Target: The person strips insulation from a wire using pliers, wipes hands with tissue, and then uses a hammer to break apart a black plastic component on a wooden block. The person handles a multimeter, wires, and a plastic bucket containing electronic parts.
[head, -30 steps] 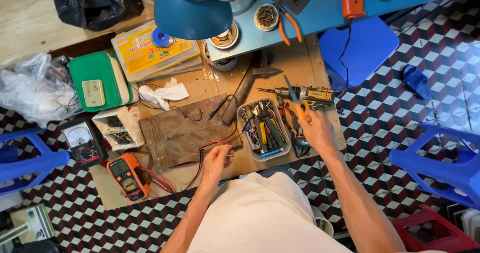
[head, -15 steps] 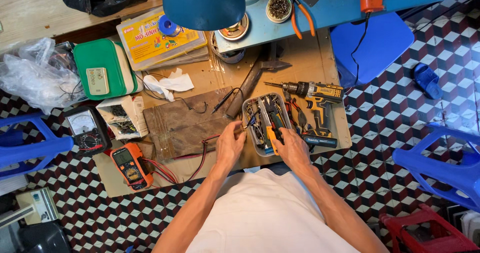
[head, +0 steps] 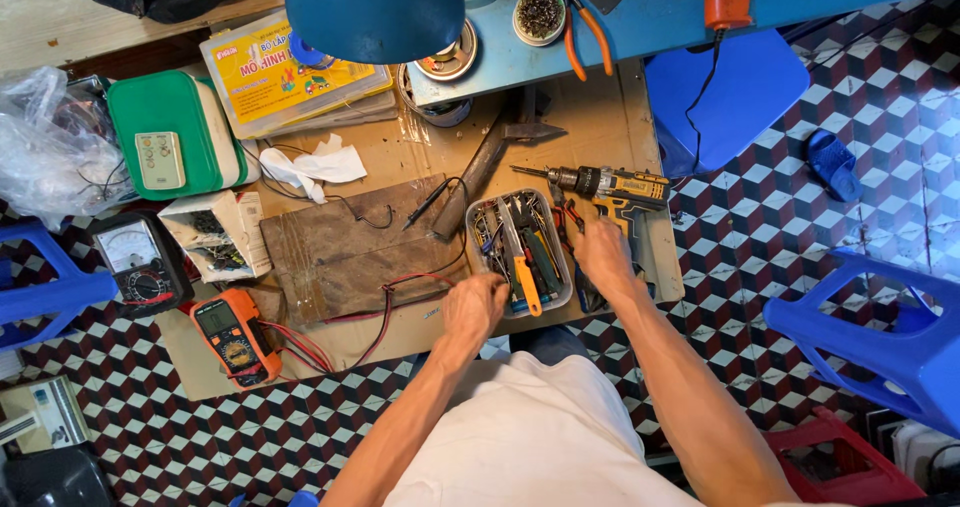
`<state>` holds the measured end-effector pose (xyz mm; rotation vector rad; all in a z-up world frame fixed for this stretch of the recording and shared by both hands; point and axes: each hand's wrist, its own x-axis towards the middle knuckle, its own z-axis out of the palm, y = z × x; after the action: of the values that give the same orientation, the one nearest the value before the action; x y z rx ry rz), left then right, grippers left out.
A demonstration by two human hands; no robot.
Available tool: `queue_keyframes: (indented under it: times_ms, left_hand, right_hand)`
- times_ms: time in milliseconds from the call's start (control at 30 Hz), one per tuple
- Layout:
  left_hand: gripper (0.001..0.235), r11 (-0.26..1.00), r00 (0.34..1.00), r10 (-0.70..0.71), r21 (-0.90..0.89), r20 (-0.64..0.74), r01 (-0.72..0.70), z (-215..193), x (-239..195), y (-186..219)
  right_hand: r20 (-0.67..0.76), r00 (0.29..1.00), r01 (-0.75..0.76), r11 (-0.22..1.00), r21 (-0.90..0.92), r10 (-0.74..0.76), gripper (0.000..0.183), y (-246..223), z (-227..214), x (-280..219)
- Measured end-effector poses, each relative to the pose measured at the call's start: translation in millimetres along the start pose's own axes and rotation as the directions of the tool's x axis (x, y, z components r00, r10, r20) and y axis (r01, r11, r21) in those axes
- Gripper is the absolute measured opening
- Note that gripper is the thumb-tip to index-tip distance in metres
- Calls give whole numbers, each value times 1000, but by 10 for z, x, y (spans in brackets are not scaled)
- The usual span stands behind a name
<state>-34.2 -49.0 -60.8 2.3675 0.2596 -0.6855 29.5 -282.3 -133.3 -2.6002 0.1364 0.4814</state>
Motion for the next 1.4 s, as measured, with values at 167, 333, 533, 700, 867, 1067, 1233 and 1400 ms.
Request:
queue_keyframes:
  times_ms: [167,333,533,700,867,1067,1233,1400]
  left_hand:
    - [30,989,994,76,123,85,-86,154,-325,-143]
    - [53,999,984,-12,-35,180,19,46,-590,-200]
    - [47,998,994,3,58,107,-9,-12,-608,-121]
    - [37,998,997,-3,55,71,-1,3,-538,-165]
    - [27,1000,1000,-6,10,2,6,70,-486,-180]
    - [23,990,992,-99,-89,76,106,75,-367,-190]
    - [23,988,992,-109,-103,69,116,99,-347,-201]
    - [23,980,980,-160,-97,115,171,61,-338,-164]
  right_hand:
    - [218,974,-22,977,-213,70,45,7,255,190]
    - [183,981,-28,979,-200,65,72,37,176,71]
    - [133,991,30,990,-141,-11,62,32,24,-39]
    - [-60,997,-40,999,13,41,33,134,-263,-177]
    - [-273,924,-259,963,72,269,65,400,-284,-223]
    - [97,839,-542,806,240,535,58,506,-131,-124]
    - [-65,806,-538,774,334,588,61,540,-394,-95]
    - [-129,817,-523,816,246,562,71,560,-649,644]
